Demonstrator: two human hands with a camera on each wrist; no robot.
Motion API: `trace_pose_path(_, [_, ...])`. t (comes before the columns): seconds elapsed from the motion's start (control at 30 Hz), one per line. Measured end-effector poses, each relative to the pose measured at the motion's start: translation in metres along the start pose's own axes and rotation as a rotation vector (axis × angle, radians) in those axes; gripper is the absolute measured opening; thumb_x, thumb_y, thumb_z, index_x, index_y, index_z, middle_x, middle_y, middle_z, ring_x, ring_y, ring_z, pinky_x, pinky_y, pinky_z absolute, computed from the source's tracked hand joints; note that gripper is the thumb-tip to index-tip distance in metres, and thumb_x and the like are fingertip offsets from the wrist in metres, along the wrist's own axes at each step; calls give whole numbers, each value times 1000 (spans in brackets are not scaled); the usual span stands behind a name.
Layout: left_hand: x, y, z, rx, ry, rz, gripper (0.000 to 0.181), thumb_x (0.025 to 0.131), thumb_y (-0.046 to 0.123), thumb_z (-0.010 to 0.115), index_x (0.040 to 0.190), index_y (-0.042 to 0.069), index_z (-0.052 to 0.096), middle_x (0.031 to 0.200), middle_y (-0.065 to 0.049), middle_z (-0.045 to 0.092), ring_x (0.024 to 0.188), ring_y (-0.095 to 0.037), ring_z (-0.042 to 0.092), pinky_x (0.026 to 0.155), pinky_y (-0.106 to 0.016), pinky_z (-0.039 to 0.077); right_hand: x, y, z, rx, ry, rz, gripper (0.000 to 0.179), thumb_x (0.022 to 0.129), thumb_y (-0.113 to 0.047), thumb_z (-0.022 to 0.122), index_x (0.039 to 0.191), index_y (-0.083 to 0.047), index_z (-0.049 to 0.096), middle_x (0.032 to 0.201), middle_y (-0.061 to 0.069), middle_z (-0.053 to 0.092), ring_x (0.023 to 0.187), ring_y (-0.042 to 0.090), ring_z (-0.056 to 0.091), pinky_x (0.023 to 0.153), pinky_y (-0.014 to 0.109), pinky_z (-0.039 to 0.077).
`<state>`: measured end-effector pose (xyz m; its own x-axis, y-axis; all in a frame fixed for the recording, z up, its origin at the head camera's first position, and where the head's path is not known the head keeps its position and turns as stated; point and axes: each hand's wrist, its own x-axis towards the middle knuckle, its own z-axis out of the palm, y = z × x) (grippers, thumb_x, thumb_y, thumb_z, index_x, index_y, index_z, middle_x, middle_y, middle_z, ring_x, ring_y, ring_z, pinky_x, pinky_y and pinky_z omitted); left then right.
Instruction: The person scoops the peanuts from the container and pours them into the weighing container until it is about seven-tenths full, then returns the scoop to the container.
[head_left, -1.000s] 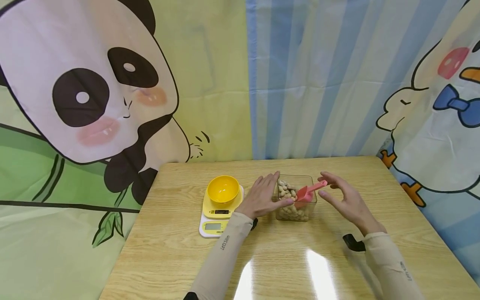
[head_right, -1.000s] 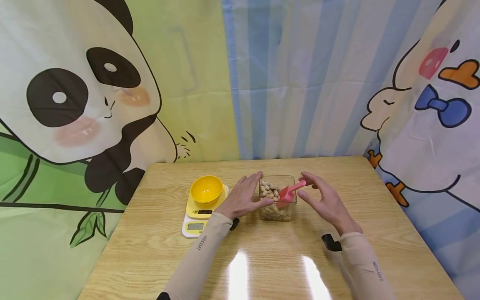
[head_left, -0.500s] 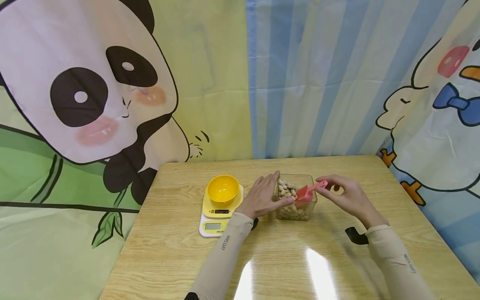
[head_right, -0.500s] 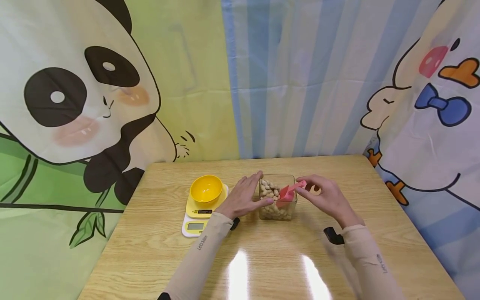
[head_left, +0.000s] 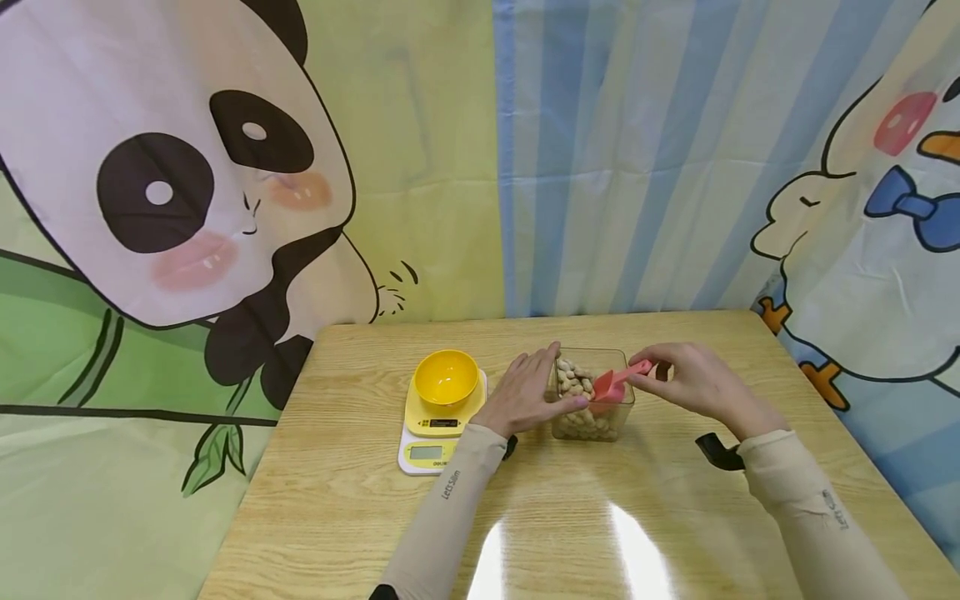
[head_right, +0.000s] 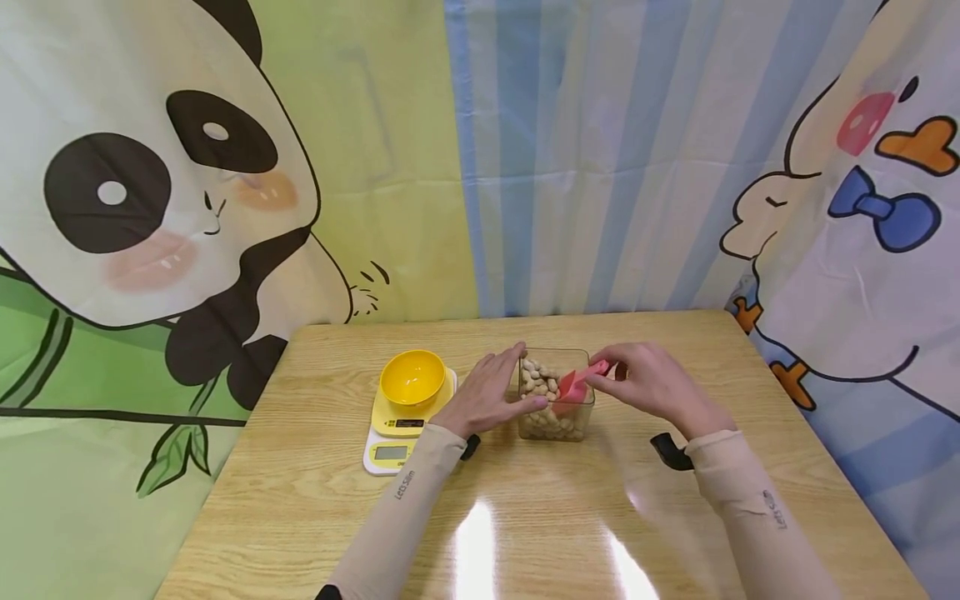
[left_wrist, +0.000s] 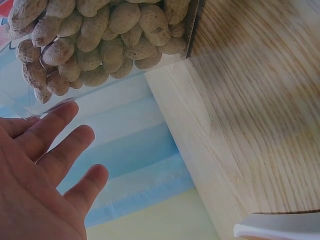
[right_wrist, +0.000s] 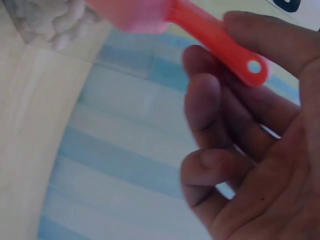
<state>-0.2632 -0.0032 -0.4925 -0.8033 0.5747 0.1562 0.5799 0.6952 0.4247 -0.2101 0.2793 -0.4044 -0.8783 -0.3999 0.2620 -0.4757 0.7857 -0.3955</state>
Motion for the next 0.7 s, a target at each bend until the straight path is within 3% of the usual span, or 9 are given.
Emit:
trace_pose_path(0.3, [1,0,0,-14,4,3,111,83,91,34,165,20,12,167,4,22,150,-18,28,125,-37,11,11,-15,-8,-38,-132,67,15,89,-27,80,98,-14,79,80,-8,68,57,8,53,51,27,46])
trace_pose_path(0.47, [0,0,0,-23,9,-2,112,83,91,35,165,18,12,167,4,23,150,-19,29,125,-40,12,16,-17,-7,-37,-163,40,10,89,-24,80,94,-15,80,82,-8,71,60,5,56,53,26,49])
trace_pose_path(0.7, [0,0,0,-23,9,-2,111,83,91,36,165,22,7,166,6,26,150,-18,29,125,-40,13,19,-15,-12,-21,-137,-41,10,85,-13,83,95,-11,80,83,-7,70,63,4,56,54,25,48])
